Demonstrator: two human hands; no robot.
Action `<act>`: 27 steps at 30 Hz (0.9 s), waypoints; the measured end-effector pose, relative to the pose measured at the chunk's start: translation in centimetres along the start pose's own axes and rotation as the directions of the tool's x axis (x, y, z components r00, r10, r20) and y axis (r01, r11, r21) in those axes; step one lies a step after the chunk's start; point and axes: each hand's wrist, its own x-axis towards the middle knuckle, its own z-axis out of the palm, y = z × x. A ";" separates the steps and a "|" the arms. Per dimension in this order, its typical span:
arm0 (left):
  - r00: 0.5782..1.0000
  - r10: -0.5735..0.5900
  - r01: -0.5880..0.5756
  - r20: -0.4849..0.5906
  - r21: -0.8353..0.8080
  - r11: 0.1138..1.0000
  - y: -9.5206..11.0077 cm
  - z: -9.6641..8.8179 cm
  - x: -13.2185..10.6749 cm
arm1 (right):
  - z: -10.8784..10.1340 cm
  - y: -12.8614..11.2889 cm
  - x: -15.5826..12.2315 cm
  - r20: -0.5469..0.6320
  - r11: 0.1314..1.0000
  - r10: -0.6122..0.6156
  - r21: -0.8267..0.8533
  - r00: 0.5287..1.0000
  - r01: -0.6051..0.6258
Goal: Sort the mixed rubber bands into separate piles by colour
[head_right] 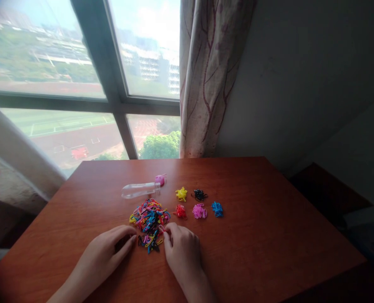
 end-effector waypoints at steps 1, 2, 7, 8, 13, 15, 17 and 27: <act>1.000 0.000 0.000 0.006 0.009 1.000 0.1 0.0 0.0 | 0.0 0.1 -0.1 -0.001 1.000 0.000 0.014 1.000 0.000; 1.000 0.000 0.000 0.011 0.018 1.000 0.2 0.0 0.0 | 0.0 0.2 -0.1 -0.002 1.000 0.000 0.027 1.000 0.000; 1.000 -0.002 0.001 0.027 0.032 0.999 0.3 0.1 -0.1 | -0.2 0.1 -0.2 -0.001 0.998 -0.004 0.055 1.000 0.004; 1.000 -0.002 0.001 0.029 0.033 0.999 0.3 0.1 -0.1 | -0.2 -0.1 -0.2 -0.001 0.999 -0.002 0.049 1.000 0.002; 0.999 -0.010 0.009 0.032 0.039 0.999 0.3 0.1 0.0 | -0.6 -0.6 -0.2 -0.014 1.000 -0.004 0.007 1.000 0.004; 1.000 -0.011 0.010 0.024 0.042 0.999 0.2 0.2 -0.1 | -0.6 -0.7 -0.1 -0.018 1.000 -0.003 0.010 1.000 0.003; 1.000 -0.008 0.007 0.013 0.040 0.999 0.1 0.2 -0.1 | -0.6 -0.6 -0.1 -0.022 1.000 -0.001 0.022 1.000 0.002; 1.000 0.009 -0.009 -0.002 0.030 1.000 0.1 0.2 0.0 | 0.3 0.8 -0.2 -0.045 0.992 -0.023 0.120 0.999 0.028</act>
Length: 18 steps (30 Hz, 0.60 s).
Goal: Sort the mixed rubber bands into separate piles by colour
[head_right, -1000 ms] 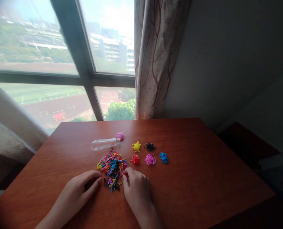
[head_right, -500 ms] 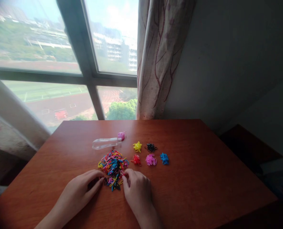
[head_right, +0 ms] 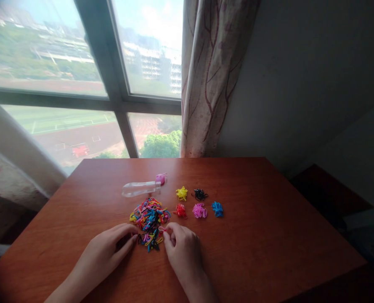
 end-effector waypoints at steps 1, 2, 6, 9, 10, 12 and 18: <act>1.000 -0.001 0.001 -0.002 0.000 1.000 0.0 0.0 0.0 | 0.0 0.0 0.0 0.001 1.000 0.004 0.011 1.000 -0.004; 1.000 0.000 0.000 -0.002 -0.001 1.000 0.0 0.0 0.0 | 0.0 0.1 -0.1 0.001 1.000 0.008 0.020 1.000 -0.008; 1.000 0.004 -0.004 0.002 -0.007 1.000 0.1 -0.1 -0.1 | 0.1 0.2 -0.1 -0.008 0.998 0.012 0.055 1.000 -0.011; 1.000 -0.002 0.002 0.013 -0.002 1.000 0.3 -0.2 0.0 | 0.1 0.2 -0.1 -0.025 0.999 0.013 0.050 1.000 -0.012; 1.000 -0.001 0.001 0.018 -0.001 1.000 0.3 -0.2 0.0 | 0.0 0.1 -0.1 -0.028 0.999 0.017 0.045 0.999 -0.016; 1.000 0.004 -0.004 0.026 0.000 1.000 0.3 -0.2 0.0 | -0.1 0.1 -0.1 -0.023 0.999 0.025 0.034 0.999 -0.024; 0.999 -0.008 0.008 0.044 0.002 1.000 0.2 -0.1 0.0 | -0.6 -0.2 -0.6 0.036 0.998 0.017 -0.054 0.999 -0.015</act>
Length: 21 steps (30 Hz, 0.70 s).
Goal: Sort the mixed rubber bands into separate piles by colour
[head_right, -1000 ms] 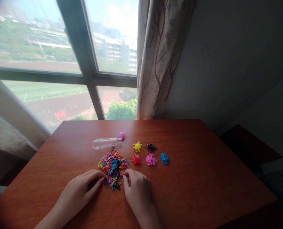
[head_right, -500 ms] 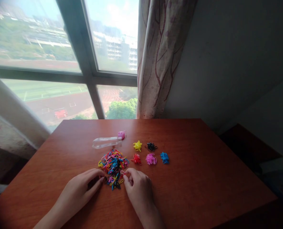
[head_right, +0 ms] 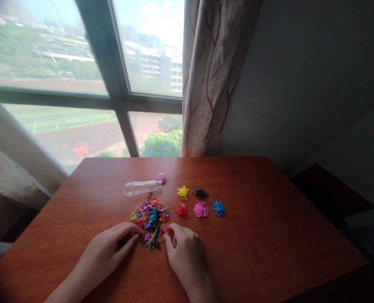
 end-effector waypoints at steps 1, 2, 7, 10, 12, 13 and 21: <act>1.000 -0.004 0.004 0.002 0.001 1.000 0.0 0.0 0.0 | 0.0 0.0 0.0 -0.001 1.000 -0.004 -0.012 1.000 0.004; 1.000 -0.007 0.007 0.002 0.001 1.000 0.0 0.0 0.0 | 0.0 -0.1 0.0 -0.004 1.000 -0.007 -0.019 1.000 0.007; 1.000 -0.004 0.004 -0.006 0.000 1.000 -0.1 0.1 -0.1 | 0.2 0.0 0.2 -0.026 1.000 -0.010 -0.016 1.000 0.010; 1.000 -0.003 0.003 -0.010 0.002 1.000 -0.1 0.0 0.0 | 0.2 0.1 0.3 -0.033 1.000 -0.001 0.022 0.999 0.002; 1.000 -0.004 0.004 -0.008 0.003 1.000 0.0 0.0 0.0 | 0.1 0.1 0.3 -0.036 0.998 0.008 0.060 0.999 -0.006; 1.000 -0.003 0.003 -0.005 0.003 1.000 0.1 0.0 0.0 | 0.1 0.1 0.3 -0.039 0.997 0.013 0.079 0.999 -0.010; 1.000 0.002 -0.002 0.010 -0.001 1.000 0.0 0.0 0.0 | 0.2 0.3 0.1 -0.047 0.987 0.032 0.160 0.998 -0.024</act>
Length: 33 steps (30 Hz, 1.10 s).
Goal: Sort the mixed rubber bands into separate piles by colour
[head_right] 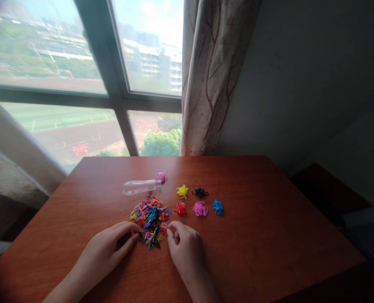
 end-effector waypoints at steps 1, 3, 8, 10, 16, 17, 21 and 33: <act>1.000 0.001 -0.001 -0.001 0.000 1.000 0.0 0.0 0.0 | 0.0 0.0 0.0 -0.001 1.000 0.002 0.006 1.000 -0.002; 1.000 0.004 -0.004 -0.004 -0.002 1.000 0.0 0.0 0.0 | 0.0 0.0 0.0 -0.003 1.000 0.006 0.013 1.000 -0.006; 1.000 0.007 -0.007 -0.009 0.000 1.000 0.0 0.0 0.1 | 0.1 0.0 0.2 -0.008 1.000 0.004 0.022 1.000 -0.004; 1.000 0.010 -0.010 -0.005 0.003 1.000 0.0 0.0 0.1 | 0.0 0.0 0.3 -0.024 0.999 0.007 0.036 1.000 -0.006; 1.000 0.007 -0.008 0.007 0.019 1.000 -0.1 0.0 0.0 | -2.1 1.3 0.2 -0.170 0.998 0.052 0.048 0.984 -0.045; 1.000 0.009 -0.010 0.007 0.018 1.000 -0.1 0.0 0.0 | -2.8 1.9 0.2 -0.203 0.998 0.058 0.024 0.977 -0.055; 1.000 0.016 -0.016 -0.001 0.010 1.000 0.0 -0.1 -0.1 | -5.1 4.6 0.7 -0.359 0.986 0.070 -0.114 0.931 -0.118; 1.000 0.008 -0.009 0.011 0.013 1.000 -0.3 0.0 0.0 | -5.3 6.1 1.1 -0.334 0.942 0.203 -0.191 0.921 -0.277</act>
